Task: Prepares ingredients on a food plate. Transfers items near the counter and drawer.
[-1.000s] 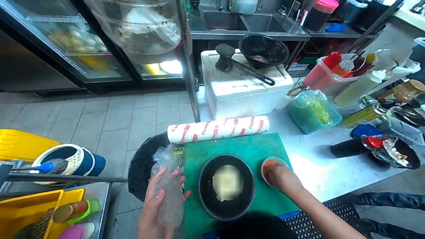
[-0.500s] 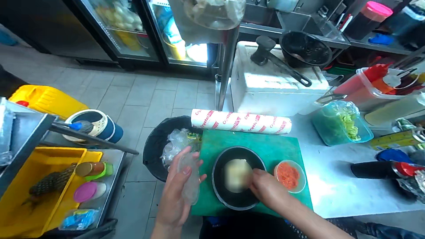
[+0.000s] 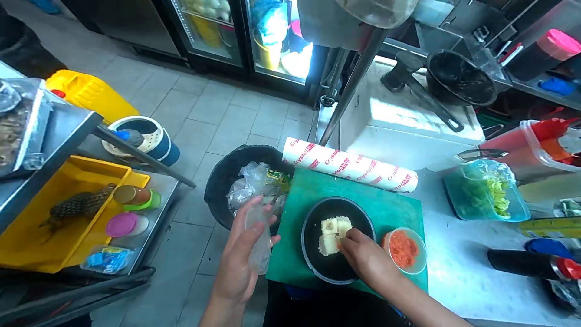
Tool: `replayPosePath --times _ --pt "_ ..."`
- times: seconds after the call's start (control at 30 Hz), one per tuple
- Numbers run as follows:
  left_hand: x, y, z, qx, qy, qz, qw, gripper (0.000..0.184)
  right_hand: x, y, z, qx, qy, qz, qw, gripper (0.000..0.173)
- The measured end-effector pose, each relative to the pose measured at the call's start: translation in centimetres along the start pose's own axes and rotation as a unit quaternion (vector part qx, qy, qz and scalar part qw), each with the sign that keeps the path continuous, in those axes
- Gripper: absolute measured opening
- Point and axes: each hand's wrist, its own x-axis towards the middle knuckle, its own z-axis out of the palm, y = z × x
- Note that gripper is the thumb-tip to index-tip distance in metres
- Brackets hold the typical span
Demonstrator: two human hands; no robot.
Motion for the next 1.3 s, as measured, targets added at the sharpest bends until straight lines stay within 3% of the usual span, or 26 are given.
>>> replayPosePath --times 0.37,0.63,0.9,1.3 --pt "0.5 0.2 0.4 -0.001 -0.013 0.001 1.0 0.073 0.2 0.0 1.1 -0.051 0.003 -0.035 0.998 0.02" --pt "0.4 0.3 0.1 0.013 0.003 0.0 1.0 0.072 -1.5 1.2 1.1 0.023 0.107 -0.017 0.994 0.033" --pt "0.5 0.3 0.5 0.007 -0.008 -0.006 1.0 0.074 -1.2 0.6 2.0 -0.026 0.099 0.033 0.994 0.034" --pt "0.4 0.2 0.3 0.009 0.001 -0.002 1.0 0.074 -1.3 0.6 2.5 -0.033 0.124 -0.002 0.992 0.029"
